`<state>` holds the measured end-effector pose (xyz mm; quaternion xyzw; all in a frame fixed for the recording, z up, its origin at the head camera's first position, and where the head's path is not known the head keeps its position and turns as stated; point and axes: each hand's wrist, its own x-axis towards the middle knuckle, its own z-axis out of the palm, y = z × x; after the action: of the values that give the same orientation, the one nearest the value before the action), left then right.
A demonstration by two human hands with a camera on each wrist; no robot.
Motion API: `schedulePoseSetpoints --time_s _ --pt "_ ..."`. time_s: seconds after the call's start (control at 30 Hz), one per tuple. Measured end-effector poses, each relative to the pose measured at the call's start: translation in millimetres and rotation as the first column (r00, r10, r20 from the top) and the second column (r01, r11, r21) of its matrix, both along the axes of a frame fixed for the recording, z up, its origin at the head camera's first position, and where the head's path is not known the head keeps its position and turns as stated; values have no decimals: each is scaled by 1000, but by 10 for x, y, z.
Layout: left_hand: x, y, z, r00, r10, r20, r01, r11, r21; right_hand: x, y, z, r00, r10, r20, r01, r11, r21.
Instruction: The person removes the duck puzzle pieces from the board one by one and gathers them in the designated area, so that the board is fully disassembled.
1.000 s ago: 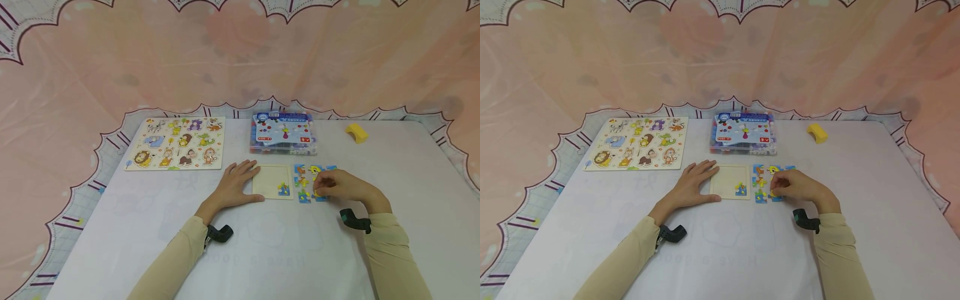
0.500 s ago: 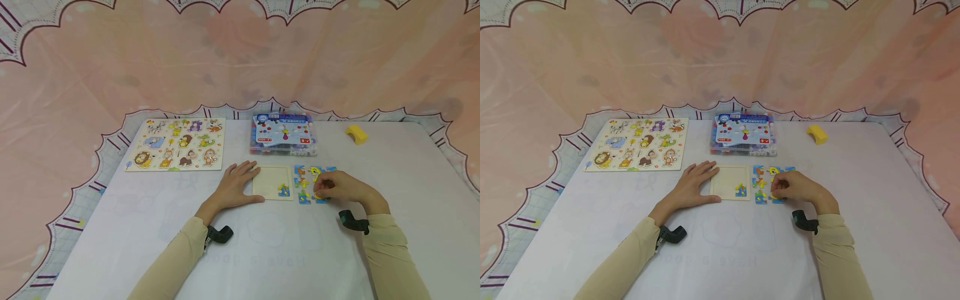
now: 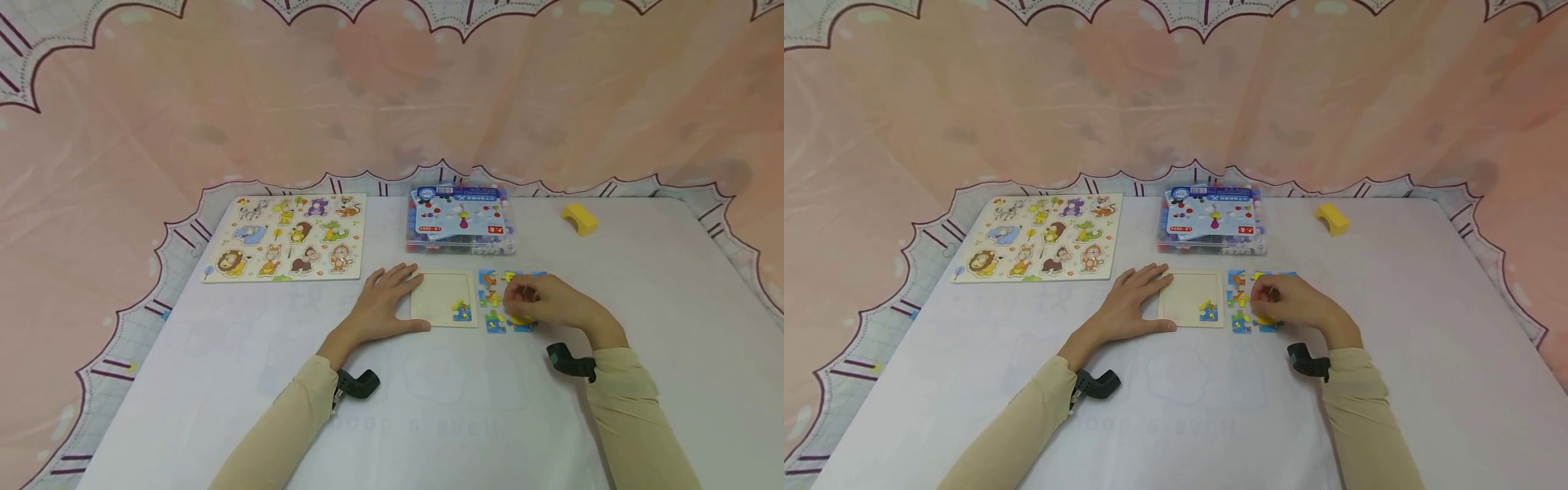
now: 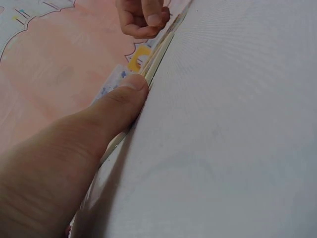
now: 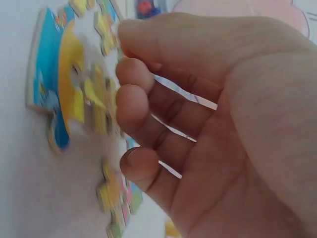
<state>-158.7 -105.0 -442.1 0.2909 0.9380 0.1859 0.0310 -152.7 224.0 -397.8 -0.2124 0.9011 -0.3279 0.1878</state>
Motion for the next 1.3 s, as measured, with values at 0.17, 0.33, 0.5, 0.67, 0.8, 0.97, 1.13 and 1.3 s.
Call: schedulePoseSetpoints --time_s 0.17,0.33,0.5,0.67,0.8,0.97,1.13,1.3 --pt "-6 -7 -4 1000 3 -8 -3 1000 7 -32 -120 -28 1000 21 -18 -22 998 -51" --pt "1 -22 -14 1000 4 -19 -3 1000 20 -45 -256 -60 999 39 -34 -40 999 -34" --pt "20 -41 -17 1000 5 -21 -4 1000 16 -20 -394 -72 996 65 -53 -65 998 -4" --pt "35 -50 -7 1000 8 -16 -8 1000 16 9 -496 -78 992 73 -100 -73 997 10" --pt "41 -52 -24 1000 9 -23 -9 1000 12 25 -550 -92 991 78 -110 -79 997 -3" --pt "36 -44 -33 1000 8 -24 -7 1000 22 35 -587 -101 989 65 -136 -64 998 12" --pt "20 -22 -24 1000 -1 -24 1 1000 29 61 -605 -98 987 48 -154 -45 999 22" --pt "12 6 -10 1000 -5 -21 6 1000 25 84 -608 -93 984 53 -168 -46 998 44"
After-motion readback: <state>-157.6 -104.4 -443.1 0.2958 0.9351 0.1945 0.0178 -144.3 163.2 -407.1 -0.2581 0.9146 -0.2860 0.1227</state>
